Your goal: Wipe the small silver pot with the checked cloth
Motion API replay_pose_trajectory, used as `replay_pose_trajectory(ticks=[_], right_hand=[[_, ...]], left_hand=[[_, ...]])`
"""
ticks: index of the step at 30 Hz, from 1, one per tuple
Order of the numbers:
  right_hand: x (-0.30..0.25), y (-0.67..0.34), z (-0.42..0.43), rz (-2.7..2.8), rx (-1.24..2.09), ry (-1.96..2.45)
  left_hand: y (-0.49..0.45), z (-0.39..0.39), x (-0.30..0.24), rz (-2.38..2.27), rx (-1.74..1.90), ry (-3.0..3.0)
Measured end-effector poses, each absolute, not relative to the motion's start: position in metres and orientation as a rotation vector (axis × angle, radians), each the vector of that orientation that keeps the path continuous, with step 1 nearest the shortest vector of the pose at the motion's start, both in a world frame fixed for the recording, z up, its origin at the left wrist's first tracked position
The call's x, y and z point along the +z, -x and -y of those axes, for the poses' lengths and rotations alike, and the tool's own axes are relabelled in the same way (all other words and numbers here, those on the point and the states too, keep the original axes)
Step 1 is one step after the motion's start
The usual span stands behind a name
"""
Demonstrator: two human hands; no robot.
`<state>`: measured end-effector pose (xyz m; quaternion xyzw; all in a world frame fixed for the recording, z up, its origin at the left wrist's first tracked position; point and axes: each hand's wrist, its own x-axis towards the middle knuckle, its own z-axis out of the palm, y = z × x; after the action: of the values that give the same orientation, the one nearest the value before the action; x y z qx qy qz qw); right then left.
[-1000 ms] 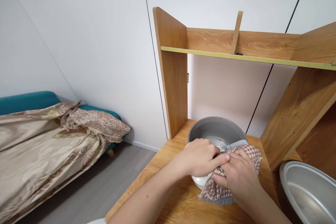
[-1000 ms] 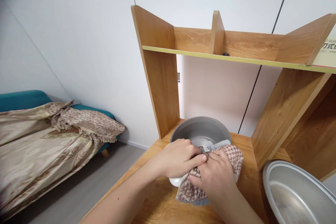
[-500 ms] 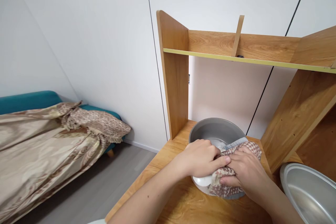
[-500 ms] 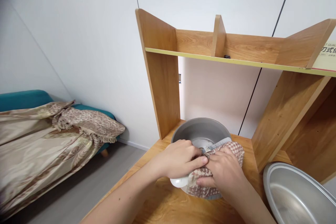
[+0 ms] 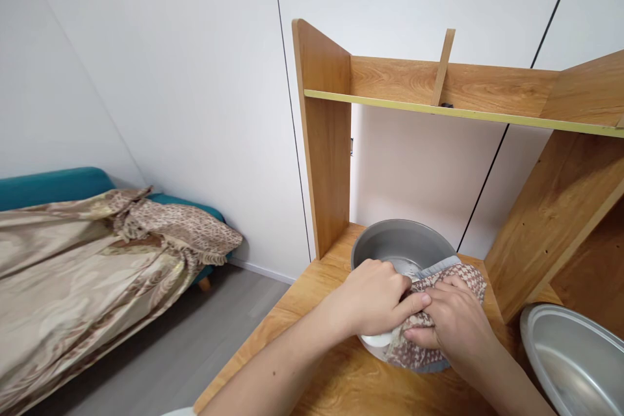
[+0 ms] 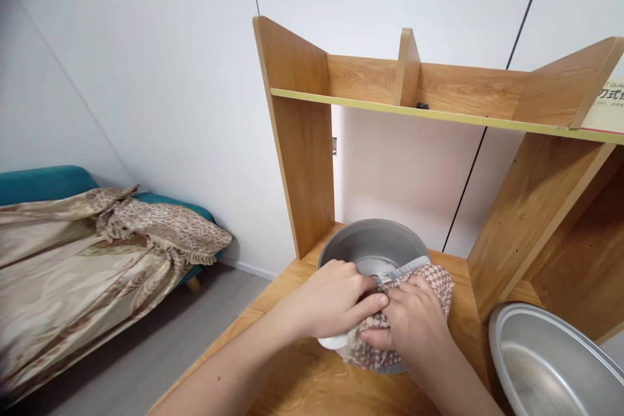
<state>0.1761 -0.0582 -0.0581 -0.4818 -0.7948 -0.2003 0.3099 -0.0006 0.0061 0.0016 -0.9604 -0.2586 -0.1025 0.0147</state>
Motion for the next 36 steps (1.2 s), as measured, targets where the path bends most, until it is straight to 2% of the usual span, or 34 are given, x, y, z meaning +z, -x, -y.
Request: replay_pose_trajectory(ticks=[19, 36], right_hand=[[-0.074, -0.125, 0.062, 1.732, -0.683, 1.34], [-0.047, -0.159, 0.065, 2.071, -0.499, 1.353]], left_hand=[[0.002, 0.004, 0.007, 0.766, -0.321, 3.105], [0.002, -0.004, 0.004, 0.834, -0.215, 3.131]])
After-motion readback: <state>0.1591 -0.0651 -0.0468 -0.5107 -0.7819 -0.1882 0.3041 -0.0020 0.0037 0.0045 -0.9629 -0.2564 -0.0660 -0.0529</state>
